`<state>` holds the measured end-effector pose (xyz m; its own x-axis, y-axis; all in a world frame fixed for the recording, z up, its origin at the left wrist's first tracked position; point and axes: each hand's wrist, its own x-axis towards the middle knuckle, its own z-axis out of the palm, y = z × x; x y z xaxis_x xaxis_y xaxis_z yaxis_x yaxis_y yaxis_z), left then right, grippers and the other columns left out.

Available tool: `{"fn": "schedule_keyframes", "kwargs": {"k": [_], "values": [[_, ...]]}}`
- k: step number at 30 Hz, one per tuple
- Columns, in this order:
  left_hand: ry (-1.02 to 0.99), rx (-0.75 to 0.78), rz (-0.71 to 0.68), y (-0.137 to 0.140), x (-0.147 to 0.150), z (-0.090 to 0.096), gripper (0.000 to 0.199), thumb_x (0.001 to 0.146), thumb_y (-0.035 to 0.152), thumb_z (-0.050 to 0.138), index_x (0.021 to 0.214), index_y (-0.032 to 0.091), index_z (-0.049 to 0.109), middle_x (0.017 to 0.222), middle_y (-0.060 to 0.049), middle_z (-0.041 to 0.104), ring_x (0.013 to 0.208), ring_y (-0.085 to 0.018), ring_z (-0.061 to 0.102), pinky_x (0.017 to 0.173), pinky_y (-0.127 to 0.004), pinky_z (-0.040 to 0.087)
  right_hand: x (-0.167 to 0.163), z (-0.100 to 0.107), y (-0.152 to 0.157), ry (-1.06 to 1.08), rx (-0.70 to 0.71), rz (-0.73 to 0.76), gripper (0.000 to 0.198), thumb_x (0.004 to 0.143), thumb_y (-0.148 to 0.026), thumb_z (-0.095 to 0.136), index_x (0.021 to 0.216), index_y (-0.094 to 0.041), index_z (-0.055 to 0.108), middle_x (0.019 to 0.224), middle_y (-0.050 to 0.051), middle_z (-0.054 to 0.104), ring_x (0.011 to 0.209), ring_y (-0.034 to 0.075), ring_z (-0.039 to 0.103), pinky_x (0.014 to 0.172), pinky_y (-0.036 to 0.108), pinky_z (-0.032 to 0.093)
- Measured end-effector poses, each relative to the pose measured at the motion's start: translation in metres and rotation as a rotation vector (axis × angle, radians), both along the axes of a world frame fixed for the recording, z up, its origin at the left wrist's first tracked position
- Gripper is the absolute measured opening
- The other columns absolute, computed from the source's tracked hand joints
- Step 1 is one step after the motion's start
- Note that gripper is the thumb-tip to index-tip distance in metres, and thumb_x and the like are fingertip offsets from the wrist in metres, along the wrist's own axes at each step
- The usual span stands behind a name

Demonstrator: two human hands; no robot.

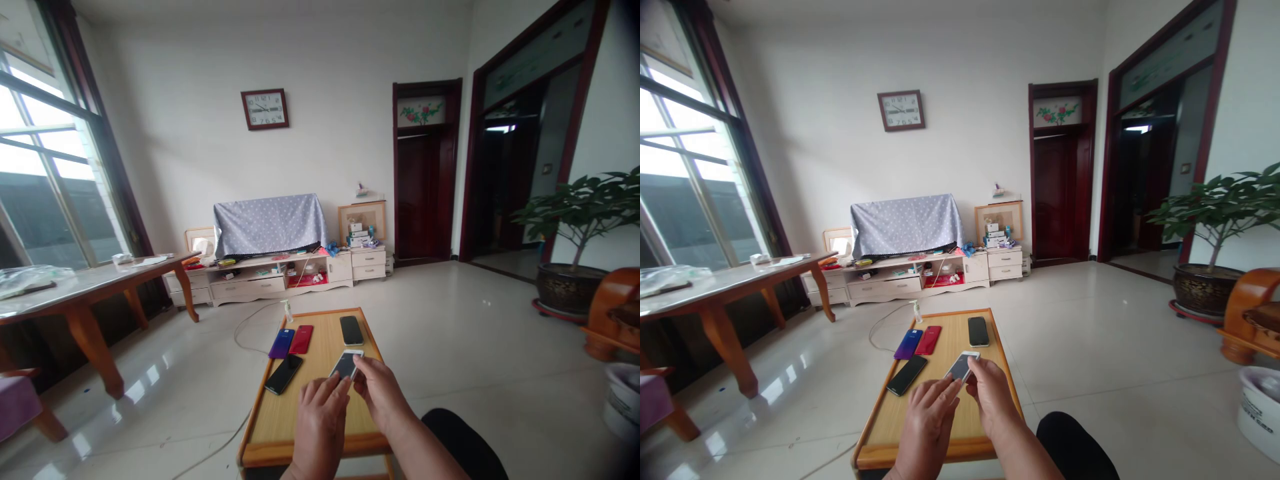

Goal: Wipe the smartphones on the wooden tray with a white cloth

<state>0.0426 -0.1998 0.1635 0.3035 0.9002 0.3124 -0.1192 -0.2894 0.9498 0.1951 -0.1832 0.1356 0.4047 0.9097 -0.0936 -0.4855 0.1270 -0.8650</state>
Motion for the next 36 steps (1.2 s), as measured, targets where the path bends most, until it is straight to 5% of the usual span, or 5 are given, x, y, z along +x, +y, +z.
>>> {"fn": "schedule_keyframes", "kwargs": {"k": [5,10,20,26,36], "values": [[0.179,0.156,0.017,0.002,0.003,-0.002,0.030,0.074,0.026,0.081,0.103,0.034,0.078,0.129,-0.009,0.068,0.132,-0.034,0.043,0.122,-0.048,0.017,0.016,-0.001,0.001,-0.001,0.004,-0.043,0.034,0.067,-0.046,0.082,0.085,-0.020,0.069,0.068,-0.003,0.064,0.061,0.012,0.056,0.056,0.024,0.041],[0.143,0.175,0.182,0.008,0.009,-0.009,0.060,0.062,0.027,0.090,0.119,0.031,0.072,0.137,-0.010,0.060,0.135,-0.035,0.041,0.122,-0.045,0.019,0.023,-0.006,0.003,-0.039,0.010,-0.096,0.039,0.069,-0.049,0.081,0.093,-0.020,0.070,0.077,0.000,0.069,0.065,0.012,0.057,0.059,0.025,0.042],[0.320,0.131,0.289,0.031,0.015,-0.060,0.069,0.066,0.036,0.086,0.130,0.028,0.063,0.119,-0.011,0.064,0.121,-0.035,0.051,0.113,-0.044,0.029,0.014,-0.024,0.006,-0.133,-0.002,-0.083,0.042,0.069,-0.054,0.082,0.093,-0.022,0.068,0.081,0.000,0.071,0.073,0.016,0.063,0.064,0.027,0.047],[0.297,-0.080,0.301,0.050,0.006,-0.095,0.057,0.064,0.038,0.085,0.115,0.023,0.064,0.108,-0.009,0.069,0.107,-0.029,0.062,0.097,-0.036,0.042,0.014,-0.060,0.014,-0.161,-0.063,-0.044,0.047,0.070,-0.059,0.078,0.096,-0.021,0.070,0.094,0.005,0.074,0.085,0.022,0.068,0.072,0.033,0.053],[0.609,0.045,0.344,0.105,-0.013,-0.139,0.044,0.068,0.030,0.073,0.110,0.023,0.063,0.108,-0.009,0.067,0.109,-0.030,0.058,0.098,-0.037,0.038,0.038,-0.127,0.039,-0.258,-0.166,-0.082,0.048,0.059,-0.057,0.080,0.091,-0.022,0.072,0.087,0.005,0.075,0.081,0.025,0.068,0.068,0.034,0.053]]}}
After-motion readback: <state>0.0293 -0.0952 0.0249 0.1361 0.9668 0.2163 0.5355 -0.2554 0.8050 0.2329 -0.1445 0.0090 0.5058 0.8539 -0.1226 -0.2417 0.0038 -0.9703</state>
